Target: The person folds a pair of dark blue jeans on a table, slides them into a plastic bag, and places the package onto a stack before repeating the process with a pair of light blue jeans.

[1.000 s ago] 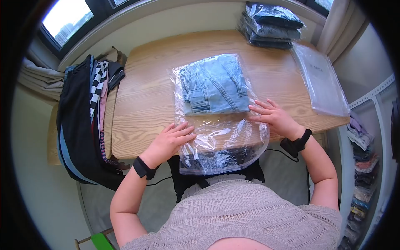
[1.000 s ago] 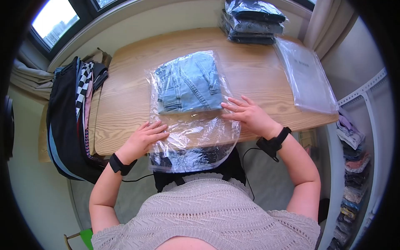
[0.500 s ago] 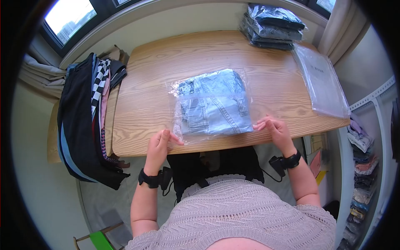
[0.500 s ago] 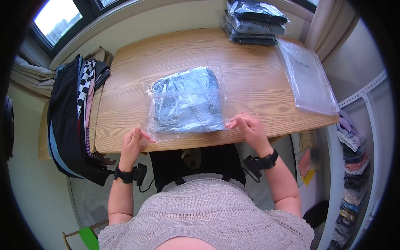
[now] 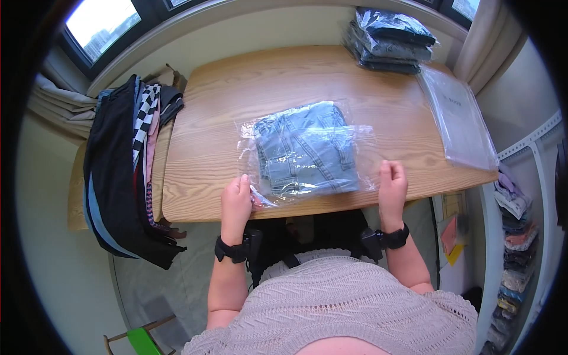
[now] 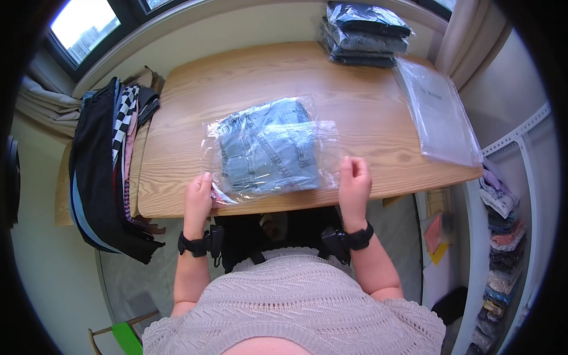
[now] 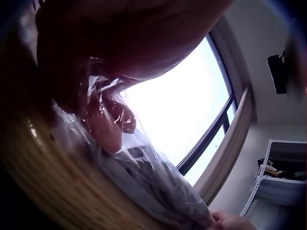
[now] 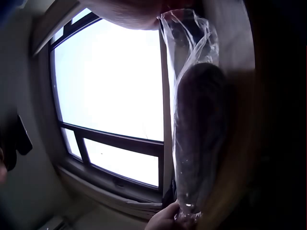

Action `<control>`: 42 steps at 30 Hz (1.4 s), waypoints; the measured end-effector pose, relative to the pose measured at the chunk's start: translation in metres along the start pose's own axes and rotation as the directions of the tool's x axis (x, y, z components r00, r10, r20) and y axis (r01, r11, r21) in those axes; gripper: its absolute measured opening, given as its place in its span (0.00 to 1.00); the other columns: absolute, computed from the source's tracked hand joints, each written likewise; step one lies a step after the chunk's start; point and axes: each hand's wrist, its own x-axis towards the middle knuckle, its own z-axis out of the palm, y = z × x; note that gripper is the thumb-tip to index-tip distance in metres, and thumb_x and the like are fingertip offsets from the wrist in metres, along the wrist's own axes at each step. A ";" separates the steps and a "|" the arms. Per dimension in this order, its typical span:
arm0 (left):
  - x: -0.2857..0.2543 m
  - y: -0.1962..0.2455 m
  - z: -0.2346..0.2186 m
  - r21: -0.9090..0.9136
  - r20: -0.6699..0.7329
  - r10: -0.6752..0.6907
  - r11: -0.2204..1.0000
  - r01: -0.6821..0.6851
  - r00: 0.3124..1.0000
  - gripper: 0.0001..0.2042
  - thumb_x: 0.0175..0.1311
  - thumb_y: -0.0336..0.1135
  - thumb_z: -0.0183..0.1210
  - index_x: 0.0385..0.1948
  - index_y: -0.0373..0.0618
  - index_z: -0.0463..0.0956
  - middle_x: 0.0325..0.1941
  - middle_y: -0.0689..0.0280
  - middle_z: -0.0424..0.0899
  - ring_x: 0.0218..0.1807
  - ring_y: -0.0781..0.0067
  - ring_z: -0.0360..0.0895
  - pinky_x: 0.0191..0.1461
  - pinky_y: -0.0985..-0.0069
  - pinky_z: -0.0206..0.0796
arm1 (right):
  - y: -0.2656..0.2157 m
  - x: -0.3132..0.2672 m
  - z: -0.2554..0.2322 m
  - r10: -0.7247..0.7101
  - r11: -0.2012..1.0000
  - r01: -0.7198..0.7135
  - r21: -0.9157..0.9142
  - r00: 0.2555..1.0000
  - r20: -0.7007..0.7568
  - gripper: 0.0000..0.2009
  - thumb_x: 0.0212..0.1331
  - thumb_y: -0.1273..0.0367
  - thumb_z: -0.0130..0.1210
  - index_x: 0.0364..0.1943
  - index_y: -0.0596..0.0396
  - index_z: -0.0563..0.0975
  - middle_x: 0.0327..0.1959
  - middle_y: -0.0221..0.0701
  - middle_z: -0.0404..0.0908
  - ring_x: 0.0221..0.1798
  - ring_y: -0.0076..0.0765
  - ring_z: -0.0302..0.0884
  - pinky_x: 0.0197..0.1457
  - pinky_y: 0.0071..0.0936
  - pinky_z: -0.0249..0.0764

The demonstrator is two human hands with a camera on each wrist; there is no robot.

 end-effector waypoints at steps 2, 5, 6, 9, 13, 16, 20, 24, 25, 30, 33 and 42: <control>0.001 -0.001 -0.001 0.021 -0.011 0.012 1.000 -0.012 1.000 0.17 0.72 0.38 0.43 0.22 0.38 0.69 0.13 0.64 0.74 0.14 0.76 0.72 0.18 0.78 0.63 | -0.016 -0.008 0.007 -0.186 0.982 0.179 -0.055 0.964 -0.192 0.09 0.64 0.67 0.50 0.34 0.59 0.75 0.34 0.34 0.77 0.35 0.27 0.72 0.40 0.25 0.68; 0.000 -0.002 -0.001 0.062 -0.022 0.043 0.997 -0.041 0.999 0.17 0.72 0.38 0.43 0.22 0.38 0.69 0.13 0.64 0.74 0.14 0.76 0.72 0.18 0.78 0.63 | -0.048 -0.029 0.021 -0.641 0.716 0.681 -0.155 0.729 0.241 0.14 0.61 0.68 0.51 0.49 0.55 0.73 0.51 0.38 0.75 0.54 0.41 0.70 0.58 0.36 0.63; 0.001 -0.002 -0.001 0.077 -0.024 0.066 0.995 -0.064 0.998 0.17 0.72 0.38 0.43 0.22 0.38 0.69 0.13 0.64 0.74 0.14 0.76 0.73 0.17 0.78 0.63 | -0.057 -0.029 0.032 -0.649 0.648 0.744 -0.165 0.652 0.392 0.16 0.60 0.67 0.52 0.51 0.53 0.73 0.53 0.38 0.75 0.58 0.44 0.69 0.62 0.40 0.61; 0.003 -0.007 -0.004 -0.080 -0.001 0.004 0.997 -0.004 1.000 0.15 0.70 0.38 0.48 0.23 0.38 0.69 0.13 0.64 0.74 0.13 0.76 0.72 0.17 0.79 0.62 | -0.047 -0.022 0.062 -0.565 0.474 0.769 -0.429 0.639 0.521 0.18 0.59 0.63 0.53 0.54 0.46 0.74 0.59 0.37 0.72 0.65 0.44 0.64 0.67 0.46 0.55; -0.003 -0.006 -0.024 0.297 -0.221 0.107 0.954 -0.037 0.969 0.12 0.60 0.37 0.61 0.33 0.35 0.72 0.22 0.60 0.77 0.22 0.68 0.77 0.26 0.72 0.67 | -0.045 -0.007 0.065 -0.482 0.516 0.768 -0.380 0.627 0.612 0.19 0.60 0.59 0.52 0.55 0.43 0.74 0.62 0.40 0.69 0.67 0.47 0.61 0.67 0.50 0.54; -0.031 0.054 -0.017 0.592 -0.098 0.580 0.687 -0.421 0.809 0.13 0.60 0.32 0.58 0.44 0.37 0.72 0.48 0.52 0.76 0.49 0.57 0.75 0.49 0.67 0.67 | -0.043 -0.008 0.066 -0.496 0.495 0.778 -0.387 0.619 0.609 0.19 0.59 0.59 0.53 0.55 0.43 0.74 0.62 0.41 0.69 0.66 0.47 0.62 0.66 0.51 0.54; -0.019 0.082 0.024 0.468 0.360 0.686 0.453 -0.759 0.632 0.18 0.61 0.35 0.57 0.53 0.42 0.70 0.59 0.53 0.71 0.62 0.54 0.67 0.62 0.63 0.60 | -0.047 -0.009 0.066 -0.507 0.473 0.785 -0.401 0.614 0.605 0.18 0.59 0.59 0.53 0.53 0.44 0.75 0.59 0.40 0.71 0.66 0.45 0.62 0.66 0.50 0.55; 0.022 0.059 0.039 0.627 0.633 0.514 0.098 -0.773 0.579 0.29 0.65 0.52 0.50 0.66 0.55 0.57 0.71 0.56 0.57 0.72 0.54 0.52 0.70 0.51 0.46 | -0.042 0.002 0.063 -0.470 0.446 0.815 -0.369 0.564 0.679 0.20 0.62 0.54 0.49 0.57 0.42 0.73 0.63 0.40 0.67 0.70 0.46 0.56 0.68 0.55 0.48; 0.027 0.054 0.037 0.639 0.647 0.475 0.090 -0.764 0.596 0.30 0.64 0.55 0.48 0.67 0.55 0.57 0.71 0.56 0.56 0.73 0.54 0.51 0.70 0.49 0.44 | -0.042 0.007 0.059 -0.454 0.442 0.817 -0.371 0.561 0.693 0.22 0.62 0.52 0.47 0.59 0.38 0.72 0.67 0.39 0.62 0.72 0.46 0.51 0.70 0.58 0.43; 0.033 0.033 0.040 0.642 0.654 0.405 0.148 -0.752 0.639 0.33 0.64 0.62 0.43 0.67 0.55 0.56 0.73 0.55 0.53 0.74 0.50 0.46 0.70 0.44 0.39 | -0.031 0.022 0.058 -0.367 0.563 0.759 -0.328 0.585 0.723 0.23 0.61 0.51 0.48 0.61 0.31 0.70 0.70 0.35 0.57 0.73 0.47 0.47 0.70 0.61 0.42; 0.033 0.037 0.040 0.646 0.662 0.361 0.169 -0.744 0.657 0.33 0.64 0.61 0.43 0.67 0.55 0.56 0.74 0.55 0.50 0.75 0.49 0.43 0.70 0.43 0.37 | -0.029 0.024 0.059 -0.364 0.554 0.766 -0.326 0.575 0.733 0.22 0.61 0.51 0.48 0.61 0.31 0.70 0.70 0.35 0.58 0.73 0.49 0.48 0.69 0.61 0.45; 0.041 0.038 0.041 0.612 0.690 0.231 0.320 -0.723 0.686 0.32 0.64 0.59 0.45 0.68 0.56 0.56 0.74 0.54 0.47 0.75 0.46 0.40 0.70 0.42 0.35 | -0.029 0.030 0.063 -0.266 0.578 0.745 -0.333 0.558 0.786 0.22 0.62 0.51 0.48 0.60 0.32 0.71 0.69 0.37 0.59 0.72 0.50 0.50 0.69 0.59 0.45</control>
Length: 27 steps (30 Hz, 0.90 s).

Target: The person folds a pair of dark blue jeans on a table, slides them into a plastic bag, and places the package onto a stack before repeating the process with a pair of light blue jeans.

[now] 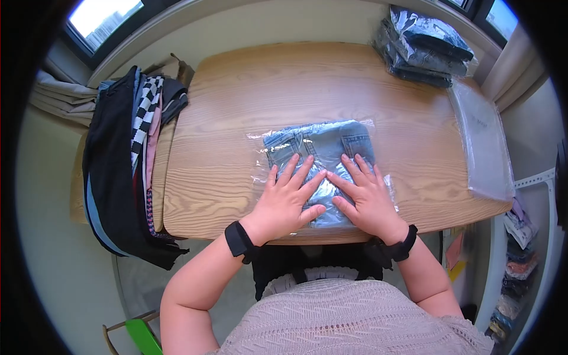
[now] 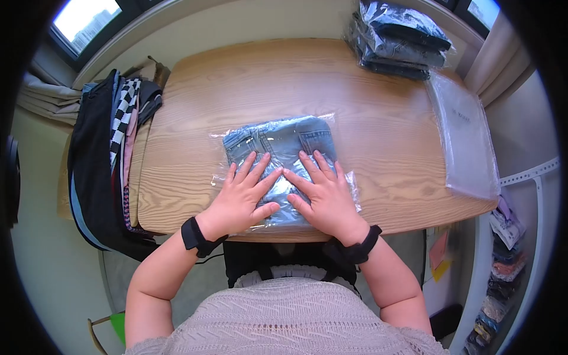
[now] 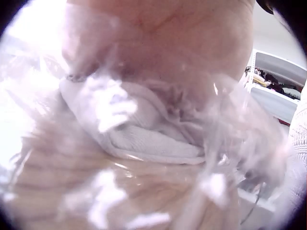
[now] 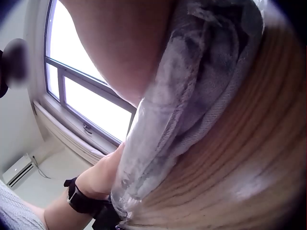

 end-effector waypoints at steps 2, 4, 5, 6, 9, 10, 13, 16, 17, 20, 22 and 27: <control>0.001 0.000 -0.001 -0.022 0.020 -0.004 1.000 0.004 1.000 0.32 0.64 0.59 0.46 0.68 0.56 0.56 0.74 0.54 0.46 0.75 0.45 0.40 0.70 0.42 0.35 | 0.000 0.000 0.000 0.011 1.000 -0.011 0.008 1.000 0.015 0.22 0.61 0.52 0.48 0.60 0.33 0.71 0.69 0.37 0.59 0.72 0.50 0.51 0.69 0.59 0.45; 0.002 -0.001 -0.001 -0.022 0.023 -0.004 1.000 0.005 1.000 0.32 0.64 0.58 0.47 0.68 0.56 0.55 0.74 0.54 0.46 0.75 0.45 0.39 0.70 0.41 0.35 | 0.000 0.001 0.000 0.005 1.000 -0.005 0.024 1.000 0.003 0.22 0.61 0.51 0.48 0.60 0.33 0.71 0.69 0.37 0.59 0.72 0.50 0.50 0.69 0.59 0.45; 0.002 -0.001 0.000 -0.026 0.029 0.000 1.000 0.001 1.000 0.32 0.64 0.58 0.47 0.68 0.56 0.55 0.74 0.54 0.46 0.75 0.45 0.39 0.70 0.41 0.35 | 0.000 0.000 0.000 0.012 1.000 -0.012 0.026 1.000 0.007 0.22 0.61 0.51 0.48 0.60 0.33 0.71 0.69 0.37 0.59 0.72 0.50 0.50 0.69 0.59 0.45; 0.002 -0.001 0.000 -0.027 0.028 -0.003 1.000 0.004 1.000 0.32 0.64 0.58 0.47 0.68 0.56 0.55 0.74 0.54 0.46 0.75 0.45 0.39 0.70 0.41 0.35 | 0.000 0.001 0.000 0.010 1.000 -0.010 0.028 1.000 0.006 0.22 0.61 0.52 0.48 0.60 0.33 0.71 0.69 0.37 0.58 0.72 0.51 0.50 0.69 0.59 0.45; 0.003 -0.003 0.001 -0.021 0.018 0.007 1.000 -0.007 1.000 0.32 0.64 0.58 0.47 0.68 0.56 0.55 0.74 0.54 0.46 0.75 0.45 0.39 0.70 0.41 0.36 | 0.002 0.000 -0.001 0.007 0.999 -0.007 0.034 1.000 0.003 0.22 0.61 0.52 0.48 0.60 0.34 0.71 0.69 0.38 0.58 0.72 0.51 0.50 0.70 0.59 0.44; 0.002 -0.004 0.002 -0.018 0.010 0.013 1.000 -0.012 1.000 0.33 0.64 0.58 0.47 0.68 0.55 0.55 0.74 0.54 0.46 0.75 0.45 0.39 0.70 0.41 0.36 | 0.003 0.000 0.000 0.000 0.999 -0.001 0.041 1.000 0.009 0.22 0.62 0.53 0.48 0.61 0.35 0.70 0.69 0.38 0.58 0.72 0.51 0.49 0.70 0.58 0.43; 0.003 -0.008 0.005 -0.049 0.020 0.018 0.999 -0.017 1.000 0.30 0.67 0.53 0.44 0.69 0.55 0.53 0.75 0.54 0.44 0.75 0.46 0.38 0.71 0.43 0.34 | 0.007 -0.003 0.004 0.022 0.988 -0.019 0.156 1.000 -0.019 0.23 0.62 0.55 0.48 0.62 0.36 0.69 0.70 0.39 0.57 0.73 0.49 0.48 0.72 0.55 0.40; -0.001 -0.021 0.007 -0.194 -0.009 0.034 0.980 -0.035 0.999 0.28 0.68 0.53 0.41 0.69 0.56 0.53 0.75 0.55 0.43 0.76 0.49 0.36 0.72 0.45 0.32 | 0.021 -0.010 0.004 0.011 0.952 0.022 0.306 0.995 -0.104 0.22 0.63 0.56 0.47 0.62 0.38 0.68 0.70 0.38 0.57 0.74 0.47 0.46 0.73 0.53 0.37; -0.003 -0.025 0.005 -0.315 -0.044 0.050 0.947 -0.061 0.998 0.28 0.69 0.53 0.40 0.69 0.57 0.53 0.75 0.55 0.42 0.76 0.51 0.34 0.72 0.46 0.30 | 0.021 -0.015 0.002 0.026 0.983 -0.014 0.182 0.998 -0.063 0.21 0.64 0.57 0.47 0.61 0.37 0.69 0.70 0.38 0.55 0.75 0.45 0.45 0.73 0.53 0.37; -0.016 -0.019 -0.006 -0.028 0.066 0.011 1.000 -0.009 0.998 0.28 0.69 0.54 0.38 0.69 0.58 0.52 0.76 0.56 0.41 0.76 0.52 0.33 0.73 0.48 0.28 | 0.014 -0.023 0.000 0.053 0.997 -0.052 0.051 0.998 -0.030 0.20 0.64 0.56 0.46 0.60 0.37 0.70 0.71 0.38 0.54 0.75 0.46 0.43 0.73 0.52 0.37; -0.016 -0.020 -0.006 -0.063 0.090 0.001 0.998 0.005 0.996 0.28 0.70 0.54 0.38 0.69 0.58 0.52 0.76 0.55 0.40 0.76 0.51 0.33 0.73 0.49 0.27 | 0.014 -0.021 0.001 0.066 0.992 -0.065 0.108 0.998 -0.008 0.20 0.64 0.56 0.46 0.60 0.37 0.70 0.71 0.38 0.54 0.75 0.47 0.43 0.73 0.53 0.38; -0.010 -0.024 -0.003 -0.161 0.158 -0.008 0.986 0.033 0.987 0.28 0.70 0.53 0.39 0.69 0.59 0.51 0.76 0.55 0.38 0.76 0.50 0.30 0.74 0.50 0.25 | 0.018 -0.019 0.003 0.080 0.969 -0.084 0.231 0.996 0.026 0.20 0.64 0.55 0.46 0.60 0.38 0.70 0.71 0.38 0.54 0.75 0.50 0.43 0.72 0.54 0.39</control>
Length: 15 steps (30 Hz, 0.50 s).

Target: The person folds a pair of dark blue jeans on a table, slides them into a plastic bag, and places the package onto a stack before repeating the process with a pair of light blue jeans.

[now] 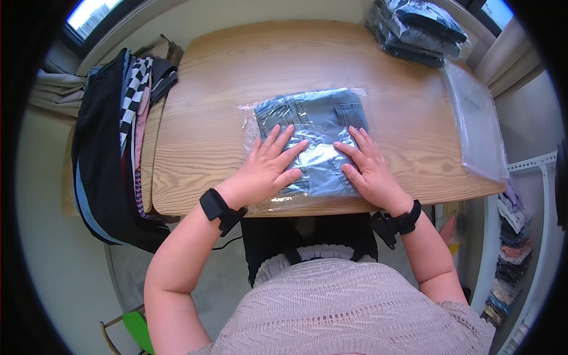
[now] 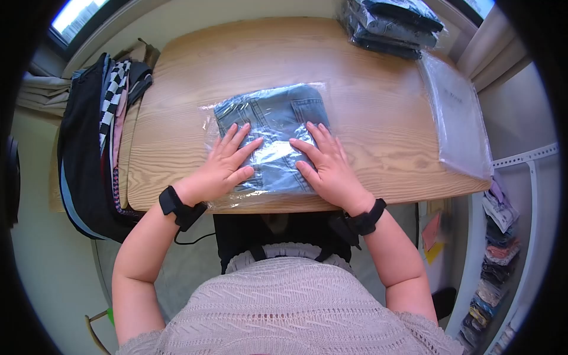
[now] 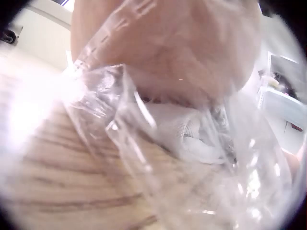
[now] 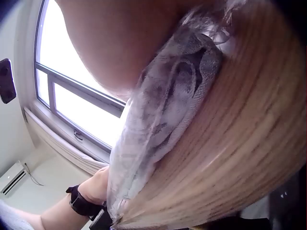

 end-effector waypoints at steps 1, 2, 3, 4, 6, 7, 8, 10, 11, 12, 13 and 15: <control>0.000 -0.001 -0.001 -0.025 0.013 0.001 1.000 -0.001 1.000 0.28 0.70 0.53 0.38 0.69 0.59 0.51 0.76 0.55 0.37 0.76 0.50 0.28 0.74 0.50 0.24 | 0.000 0.000 0.001 -0.004 1.000 0.004 -0.020 1.000 -0.002 0.20 0.64 0.55 0.46 0.60 0.38 0.69 0.71 0.39 0.54 0.74 0.50 0.43 0.73 0.54 0.40; 0.001 -0.002 -0.001 -0.048 0.025 0.004 0.999 -0.002 1.000 0.27 0.70 0.53 0.38 0.70 0.59 0.51 0.76 0.55 0.36 0.76 0.50 0.27 0.74 0.50 0.23 | 0.001 0.001 0.001 -0.009 0.999 0.009 -0.041 1.000 -0.006 0.20 0.64 0.55 0.46 0.60 0.38 0.69 0.71 0.39 0.54 0.74 0.50 0.43 0.73 0.54 0.40; 0.002 -0.003 -0.002 -0.053 0.032 0.004 0.999 -0.002 0.999 0.27 0.70 0.53 0.38 0.70 0.59 0.51 0.76 0.55 0.36 0.76 0.50 0.27 0.74 0.50 0.23 | 0.001 0.002 0.001 -0.003 0.999 0.003 -0.039 1.000 -0.001 0.20 0.64 0.55 0.46 0.60 0.38 0.69 0.71 0.39 0.54 0.74 0.50 0.43 0.73 0.54 0.40; 0.002 -0.004 -0.002 -0.065 0.042 0.004 0.998 -0.001 0.999 0.27 0.70 0.53 0.38 0.70 0.59 0.51 0.76 0.55 0.36 0.76 0.50 0.26 0.74 0.50 0.22 | 0.001 0.002 0.000 -0.001 0.999 0.002 -0.044 1.000 0.010 0.21 0.65 0.55 0.45 0.61 0.38 0.69 0.71 0.39 0.54 0.74 0.50 0.43 0.73 0.54 0.40; 0.003 -0.005 -0.003 -0.073 0.048 0.011 0.997 -0.007 0.999 0.27 0.70 0.52 0.38 0.70 0.59 0.50 0.76 0.56 0.35 0.76 0.50 0.26 0.74 0.50 0.22 | 0.001 0.002 -0.002 0.001 0.999 -0.001 -0.053 1.000 0.013 0.21 0.65 0.55 0.45 0.61 0.37 0.68 0.71 0.39 0.53 0.74 0.50 0.43 0.73 0.54 0.40; 0.003 -0.006 -0.002 -0.076 0.054 0.010 0.997 -0.006 0.998 0.27 0.70 0.53 0.37 0.70 0.59 0.50 0.76 0.56 0.35 0.76 0.50 0.26 0.74 0.50 0.22 | 0.001 0.002 -0.002 0.002 0.999 -0.001 -0.049 1.000 0.025 0.21 0.65 0.55 0.44 0.62 0.37 0.68 0.71 0.39 0.53 0.74 0.50 0.43 0.73 0.54 0.40; 0.002 -0.006 -0.002 -0.077 0.059 0.009 0.997 -0.005 0.998 0.28 0.70 0.53 0.37 0.70 0.59 0.50 0.76 0.56 0.35 0.76 0.50 0.26 0.74 0.50 0.22 | 0.000 0.002 -0.003 0.001 0.999 0.000 -0.045 0.999 0.035 0.21 0.66 0.55 0.43 0.62 0.37 0.67 0.71 0.39 0.53 0.74 0.50 0.43 0.73 0.54 0.40; 0.003 -0.008 -0.003 -0.088 0.041 0.023 0.996 -0.020 0.999 0.28 0.70 0.53 0.37 0.70 0.59 0.50 0.76 0.56 0.35 0.76 0.50 0.26 0.74 0.51 0.23 | 0.006 0.002 -0.003 -0.038 0.999 0.038 -0.010 0.999 0.026 0.21 0.66 0.55 0.43 0.63 0.38 0.67 0.71 0.39 0.52 0.74 0.50 0.43 0.73 0.54 0.39; 0.001 -0.007 -0.003 -0.107 0.032 0.032 0.994 -0.028 0.999 0.28 0.70 0.54 0.38 0.70 0.59 0.50 0.76 0.56 0.36 0.76 0.50 0.26 0.74 0.51 0.24 | 0.009 0.001 -0.004 -0.073 0.997 0.072 0.030 0.997 0.028 0.22 0.66 0.54 0.42 0.63 0.38 0.66 0.71 0.38 0.52 0.75 0.50 0.43 0.73 0.54 0.39; 0.000 -0.007 -0.002 -0.101 0.022 0.032 0.994 -0.030 0.999 0.28 0.70 0.54 0.38 0.70 0.59 0.50 0.76 0.56 0.36 0.76 0.50 0.26 0.74 0.51 0.24 | 0.006 0.000 -0.008 -0.091 0.996 0.091 0.011 0.996 0.022 0.22 0.67 0.54 0.42 0.64 0.39 0.66 0.72 0.38 0.52 0.74 0.48 0.44 0.72 0.54 0.40; 0.000 -0.006 -0.002 -0.072 0.030 0.039 0.997 -0.037 0.999 0.28 0.70 0.54 0.38 0.70 0.59 0.50 0.76 0.56 0.36 0.76 0.50 0.27 0.74 0.51 0.25 | -0.002 -0.005 -0.010 -0.100 0.995 0.100 0.003 0.995 0.010 0.22 0.67 0.54 0.42 0.64 0.39 0.66 0.72 0.38 0.52 0.74 0.48 0.44 0.72 0.54 0.40; 0.002 -0.006 -0.009 -0.025 0.009 0.050 0.998 -0.049 0.999 0.28 0.69 0.55 0.38 0.70 0.60 0.50 0.76 0.56 0.37 0.76 0.51 0.28 0.74 0.52 0.26 | -0.026 -0.020 -0.014 -0.124 0.958 0.081 -0.274 0.982 -0.144 0.24 0.66 0.54 0.44 0.64 0.41 0.66 0.71 0.38 0.54 0.74 0.47 0.47 0.72 0.54 0.41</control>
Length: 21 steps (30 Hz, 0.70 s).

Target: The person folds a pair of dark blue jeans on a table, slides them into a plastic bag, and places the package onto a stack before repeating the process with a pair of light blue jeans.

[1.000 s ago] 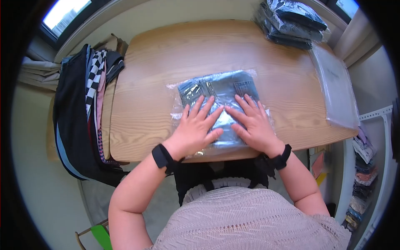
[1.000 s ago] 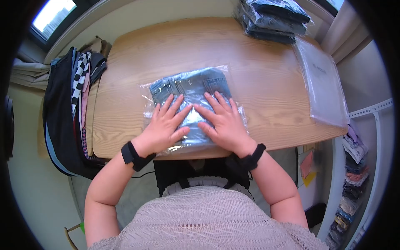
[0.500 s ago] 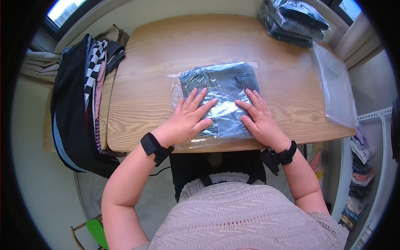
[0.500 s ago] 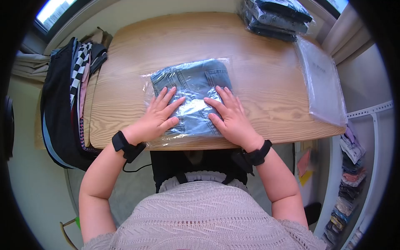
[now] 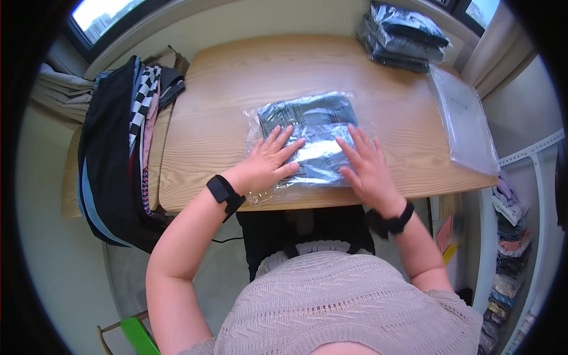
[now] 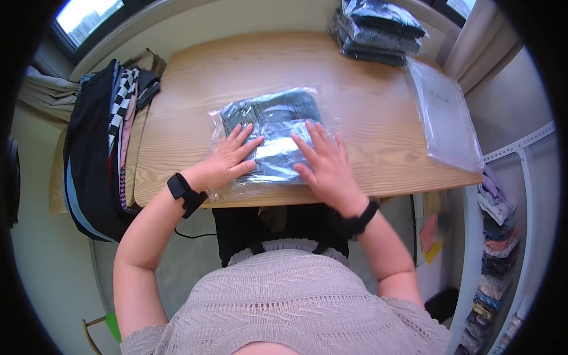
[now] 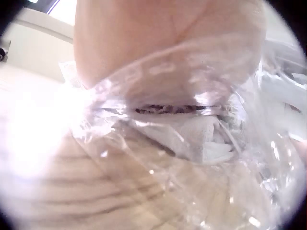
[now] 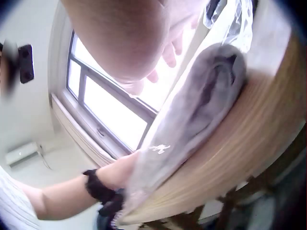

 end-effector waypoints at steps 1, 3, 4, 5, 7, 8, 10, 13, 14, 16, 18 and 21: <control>-0.002 0.001 -0.001 0.006 0.006 -0.007 1.000 0.007 1.000 0.29 0.69 0.55 0.38 0.70 0.60 0.50 0.76 0.56 0.37 0.77 0.52 0.29 0.74 0.52 0.27 | -0.012 -0.008 -0.004 -0.014 1.000 0.014 0.005 0.995 -0.098 0.23 0.64 0.56 0.48 0.62 0.43 0.67 0.68 0.38 0.60 0.72 0.46 0.52 0.71 0.52 0.44; -0.005 0.000 0.000 0.010 -0.045 0.008 1.000 -0.008 0.999 0.29 0.68 0.54 0.43 0.69 0.57 0.54 0.76 0.57 0.41 0.77 0.54 0.33 0.74 0.55 0.32 | -0.023 -0.024 0.003 0.047 0.996 -0.028 0.089 0.974 -0.222 0.18 0.61 0.61 0.53 0.55 0.47 0.73 0.60 0.37 0.68 0.65 0.46 0.61 0.68 0.49 0.51; -0.005 -0.003 0.003 0.015 -0.047 0.010 1.000 -0.009 0.999 0.29 0.68 0.54 0.43 0.69 0.57 0.54 0.76 0.57 0.41 0.77 0.54 0.33 0.74 0.55 0.32 | -0.023 -0.028 0.009 0.076 0.994 -0.056 0.093 0.968 -0.238 0.17 0.60 0.62 0.54 0.52 0.48 0.75 0.58 0.37 0.70 0.63 0.45 0.63 0.67 0.48 0.53; -0.004 -0.006 0.005 0.013 -0.163 0.055 0.998 -0.054 0.985 0.27 0.65 0.50 0.49 0.66 0.54 0.59 0.74 0.57 0.47 0.76 0.53 0.38 0.74 0.56 0.36 | -0.020 -0.030 0.013 0.082 0.994 -0.061 0.095 0.966 -0.244 0.17 0.60 0.62 0.54 0.52 0.48 0.75 0.58 0.37 0.70 0.63 0.45 0.63 0.67 0.48 0.53; -0.008 0.008 -0.003 0.024 -0.268 0.111 0.994 -0.108 0.957 0.26 0.63 0.46 0.54 0.63 0.51 0.64 0.73 0.57 0.53 0.75 0.52 0.44 0.73 0.57 0.40 | -0.015 -0.028 0.015 0.072 0.995 -0.052 0.089 0.969 -0.237 0.15 0.59 0.63 0.55 0.49 0.50 0.76 0.56 0.38 0.71 0.61 0.45 0.65 0.66 0.46 0.56; -0.014 0.027 -0.009 0.207 -0.338 0.165 0.973 -0.098 0.926 0.25 0.59 0.43 0.58 0.59 0.48 0.68 0.69 0.56 0.59 0.72 0.53 0.50 0.71 0.58 0.45 | -0.013 -0.028 0.015 0.075 0.995 -0.055 0.086 0.966 -0.247 0.15 0.59 0.63 0.55 0.49 0.50 0.76 0.56 0.38 0.71 0.61 0.45 0.65 0.66 0.46 0.56; -0.025 0.055 -0.005 0.405 -0.416 0.269 0.910 -0.088 0.868 0.22 0.53 0.39 0.62 0.51 0.44 0.74 0.60 0.57 0.70 0.65 0.57 0.62 0.64 0.61 0.56 | -0.009 -0.026 0.013 0.059 0.989 -0.029 0.148 0.977 -0.206 0.15 0.59 0.62 0.55 0.49 0.50 0.76 0.56 0.38 0.71 0.61 0.45 0.65 0.65 0.43 0.58; -0.041 0.073 0.010 0.261 -0.314 0.095 0.965 -0.010 0.945 0.25 0.53 0.41 0.62 0.54 0.45 0.71 0.58 0.56 0.70 0.63 0.57 0.63 0.61 0.64 0.60 | -0.007 -0.027 0.012 0.051 0.987 -0.022 0.157 0.982 -0.181 0.17 0.59 0.63 0.55 0.51 0.52 0.74 0.57 0.38 0.70 0.62 0.47 0.64 0.65 0.40 0.60; -0.044 0.075 0.014 0.292 -0.359 0.075 0.956 0.036 0.931 0.26 0.53 0.41 0.62 0.55 0.45 0.70 0.57 0.57 0.71 0.62 0.57 0.64 0.60 0.64 0.61 | -0.006 -0.027 0.014 0.045 0.987 -0.016 0.161 0.982 -0.182 0.17 0.59 0.63 0.55 0.51 0.52 0.74 0.57 0.38 0.70 0.62 0.47 0.64 0.65 0.40 0.60; -0.046 0.072 0.020 0.324 -0.402 0.054 0.942 0.087 0.914 0.27 0.53 0.41 0.62 0.57 0.45 0.68 0.56 0.57 0.71 0.61 0.58 0.65 0.59 0.64 0.62 | -0.001 -0.029 0.019 0.125 0.938 -0.051 0.342 0.972 -0.197 0.19 0.59 0.63 0.55 0.53 0.55 0.71 0.59 0.39 0.70 0.64 0.48 0.63 0.65 0.38 0.60; -0.042 0.066 0.028 0.371 -0.432 0.092 0.925 0.084 0.897 0.30 0.53 0.40 0.63 0.59 0.46 0.65 0.57 0.58 0.71 0.60 0.59 0.66 0.58 0.63 0.61 | 0.002 -0.030 0.016 0.129 0.921 -0.055 0.385 0.977 -0.169 0.19 0.59 0.63 0.56 0.53 0.56 0.71 0.59 0.40 0.70 0.64 0.48 0.63 0.66 0.38 0.60; -0.035 0.059 0.031 0.468 -0.432 0.145 0.879 0.084 0.890 0.26 0.53 0.37 0.62 0.56 0.46 0.68 0.55 0.58 0.73 0.58 0.60 0.69 0.56 0.64 0.64 | 0.010 -0.032 0.011 0.094 0.895 -0.027 0.445 0.987 -0.129 0.20 0.59 0.62 0.57 0.52 0.57 0.70 0.61 0.41 0.69 0.65 0.49 0.63 0.67 0.37 0.59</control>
